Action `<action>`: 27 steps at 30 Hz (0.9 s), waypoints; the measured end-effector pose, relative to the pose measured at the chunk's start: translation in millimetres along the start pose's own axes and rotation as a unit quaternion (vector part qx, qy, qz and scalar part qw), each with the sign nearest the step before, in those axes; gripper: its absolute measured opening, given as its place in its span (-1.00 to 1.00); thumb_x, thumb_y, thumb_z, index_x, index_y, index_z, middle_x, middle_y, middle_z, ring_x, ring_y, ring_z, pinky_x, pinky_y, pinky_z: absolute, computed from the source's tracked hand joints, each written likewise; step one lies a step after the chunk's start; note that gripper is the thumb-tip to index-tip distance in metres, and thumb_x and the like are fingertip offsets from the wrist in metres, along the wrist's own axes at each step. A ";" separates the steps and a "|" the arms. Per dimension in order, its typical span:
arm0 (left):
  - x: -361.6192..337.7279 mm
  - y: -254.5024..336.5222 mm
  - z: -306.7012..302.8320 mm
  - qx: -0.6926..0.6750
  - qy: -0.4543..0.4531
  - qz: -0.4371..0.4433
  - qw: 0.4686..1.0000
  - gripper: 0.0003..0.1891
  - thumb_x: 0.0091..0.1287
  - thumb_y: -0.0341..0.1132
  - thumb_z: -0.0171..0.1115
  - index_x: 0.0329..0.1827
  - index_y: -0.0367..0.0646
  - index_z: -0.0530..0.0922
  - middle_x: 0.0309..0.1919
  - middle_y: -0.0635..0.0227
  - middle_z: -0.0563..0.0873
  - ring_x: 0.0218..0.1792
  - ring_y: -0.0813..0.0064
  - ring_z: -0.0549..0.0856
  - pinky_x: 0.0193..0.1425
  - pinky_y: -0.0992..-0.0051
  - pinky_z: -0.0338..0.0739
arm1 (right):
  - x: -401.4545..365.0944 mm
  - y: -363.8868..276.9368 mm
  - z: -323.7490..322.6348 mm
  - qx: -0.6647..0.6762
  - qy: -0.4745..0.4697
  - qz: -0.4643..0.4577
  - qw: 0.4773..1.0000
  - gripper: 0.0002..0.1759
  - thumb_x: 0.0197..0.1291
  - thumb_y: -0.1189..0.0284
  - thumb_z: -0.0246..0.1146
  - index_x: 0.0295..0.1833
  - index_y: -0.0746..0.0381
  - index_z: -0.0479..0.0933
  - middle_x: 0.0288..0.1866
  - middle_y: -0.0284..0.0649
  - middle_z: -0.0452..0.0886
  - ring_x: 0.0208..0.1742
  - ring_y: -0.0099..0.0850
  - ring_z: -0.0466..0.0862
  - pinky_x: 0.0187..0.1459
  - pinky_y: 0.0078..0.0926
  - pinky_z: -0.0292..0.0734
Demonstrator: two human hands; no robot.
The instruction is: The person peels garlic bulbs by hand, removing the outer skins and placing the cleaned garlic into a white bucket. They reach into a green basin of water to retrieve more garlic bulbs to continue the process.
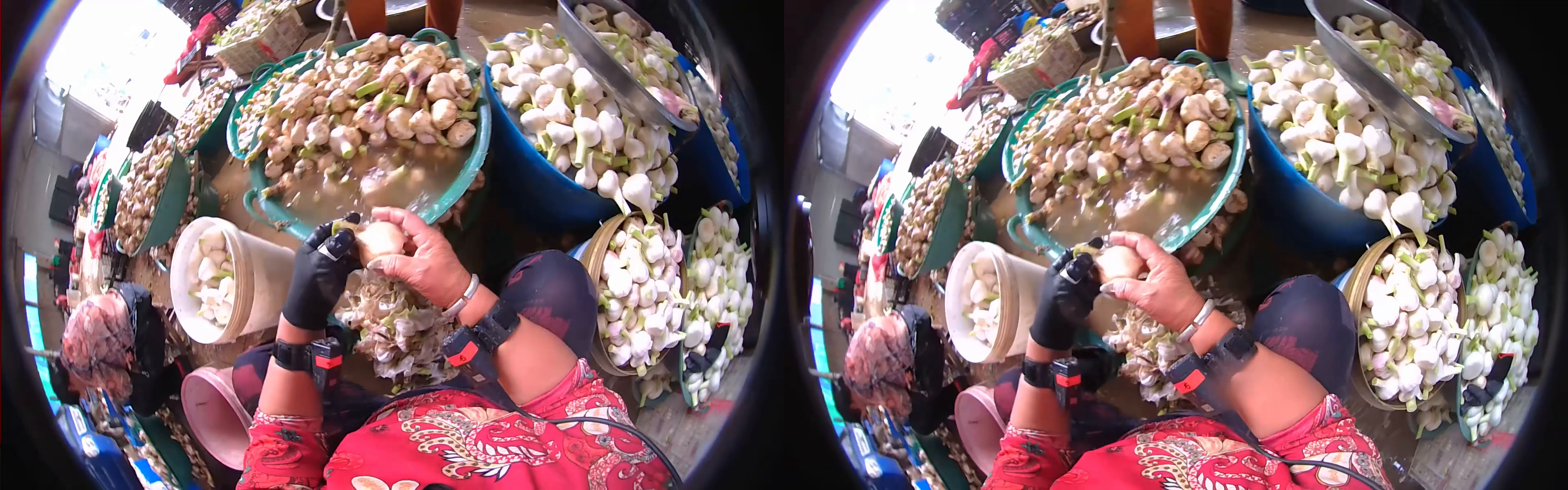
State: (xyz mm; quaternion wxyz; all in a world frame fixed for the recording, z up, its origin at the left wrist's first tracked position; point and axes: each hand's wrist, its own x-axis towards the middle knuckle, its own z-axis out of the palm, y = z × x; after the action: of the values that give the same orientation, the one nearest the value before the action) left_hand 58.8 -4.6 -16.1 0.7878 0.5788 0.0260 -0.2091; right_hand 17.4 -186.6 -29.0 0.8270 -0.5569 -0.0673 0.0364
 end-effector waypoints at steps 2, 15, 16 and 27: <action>-16.3 -4.5 0.0 -0.006 0.005 0.011 1.000 -0.66 0.32 -0.26 0.24 0.06 -0.28 0.52 -0.22 0.31 0.67 -0.28 0.50 0.69 -0.19 0.45 0.65 | -6.0 -2.1 8.2 0.118 -0.007 0.058 0.991 -0.29 0.08 0.53 0.34 0.36 0.26 0.24 0.12 -0.24 0.51 0.07 -0.49 0.55 0.11 -0.50 0.50; -52.8 -0.5 -2.7 0.062 0.028 0.040 0.997 -0.76 0.30 -0.40 0.20 -0.04 -0.37 0.57 -0.31 0.26 0.69 -0.37 0.44 0.71 -0.22 0.46 0.64 | -11.1 10.0 7.1 0.242 -0.064 0.138 0.958 -0.37 0.30 0.31 0.16 0.40 0.29 0.16 0.12 -0.13 0.51 0.02 -0.35 0.62 0.01 -0.35 0.57; -53.4 -1.5 -3.8 0.062 0.029 0.041 0.997 -0.76 0.30 -0.40 0.20 -0.04 -0.37 0.57 -0.31 0.26 0.69 -0.37 0.44 0.71 -0.22 0.46 0.64 | -11.6 9.8 6.9 0.253 -0.062 0.149 0.954 -0.37 0.29 0.31 0.16 0.39 0.29 0.17 0.11 -0.14 0.51 0.01 -0.35 0.62 -0.01 -0.36 0.57; -57.8 3.3 -0.2 0.059 0.017 -0.018 0.998 -0.68 0.28 -0.26 0.28 0.00 -0.28 0.56 -0.27 0.34 0.69 -0.35 0.56 0.67 -0.26 0.53 0.63 | -13.5 3.2 13.3 0.077 -0.088 0.070 0.991 -0.39 0.22 0.38 0.14 0.37 0.32 0.24 0.11 -0.21 0.51 0.09 -0.48 0.53 0.19 -0.54 0.37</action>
State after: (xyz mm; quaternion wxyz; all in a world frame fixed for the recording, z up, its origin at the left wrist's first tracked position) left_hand 7.3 13.7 3.2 0.7476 0.6276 0.0373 -0.2140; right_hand 2.0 -175.0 -27.9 0.8539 -0.4891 -0.0978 0.1486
